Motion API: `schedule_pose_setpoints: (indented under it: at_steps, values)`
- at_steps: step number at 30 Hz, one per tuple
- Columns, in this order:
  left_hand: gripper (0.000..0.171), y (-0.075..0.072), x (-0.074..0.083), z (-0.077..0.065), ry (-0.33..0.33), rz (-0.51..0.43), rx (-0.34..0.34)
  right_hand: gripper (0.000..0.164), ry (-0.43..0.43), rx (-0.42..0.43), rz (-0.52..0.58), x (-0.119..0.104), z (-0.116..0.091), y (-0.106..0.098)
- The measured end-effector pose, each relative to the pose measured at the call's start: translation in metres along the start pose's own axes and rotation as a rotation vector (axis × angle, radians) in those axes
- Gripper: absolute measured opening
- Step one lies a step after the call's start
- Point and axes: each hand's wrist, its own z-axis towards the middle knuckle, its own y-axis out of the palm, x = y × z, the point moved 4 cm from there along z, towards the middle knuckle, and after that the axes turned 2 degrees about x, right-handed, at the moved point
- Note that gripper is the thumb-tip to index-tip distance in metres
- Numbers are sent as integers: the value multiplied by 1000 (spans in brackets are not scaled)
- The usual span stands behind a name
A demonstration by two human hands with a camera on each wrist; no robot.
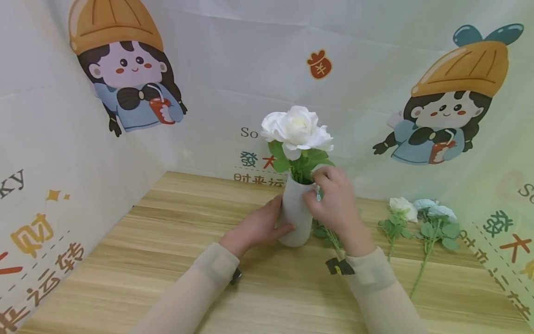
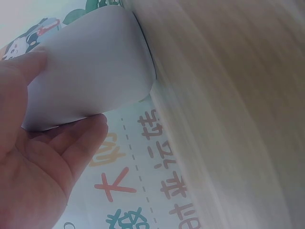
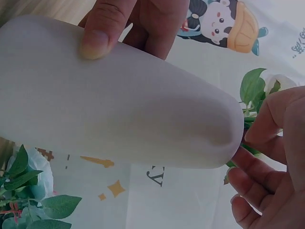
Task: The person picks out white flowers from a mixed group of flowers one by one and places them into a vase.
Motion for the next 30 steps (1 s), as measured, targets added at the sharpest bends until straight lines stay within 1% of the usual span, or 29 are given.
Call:
schedule_pose_setpoints:
  at_steps: [4, 8, 11, 14, 16, 22, 28, 30]
  values:
    - [90, -1, 0, 0, 6, -7, 3, 29, 16, -17, -4, 3, 0, -1]
    - [90, -1, 1, 0, -2, -12, 1, 31, 87, -52, 12, 9, 0, -6]
    - [91, -1, 2, -1, -9, -11, 1, 29, 119, -42, 40, 14, 0, -12]
    - [91, -2, 2, -1, -14, -15, -1, 27, 109, -9, 58, 19, -1, -19]
    - [91, -2, 2, -2, -20, -17, -2, 26, 109, -3, 65, 22, -3, -22]
    - [91, -1, 1, -2, -25, -14, -7, 26, 110, -47, 13, 34, -12, -26]
    - [93, -2, 1, -2, -37, -8, -15, 25, 158, -106, -47, 52, -27, -34]
    - [92, -3, 2, -2, -36, -6, -16, 25, 169, -112, -71, 59, -33, -38]
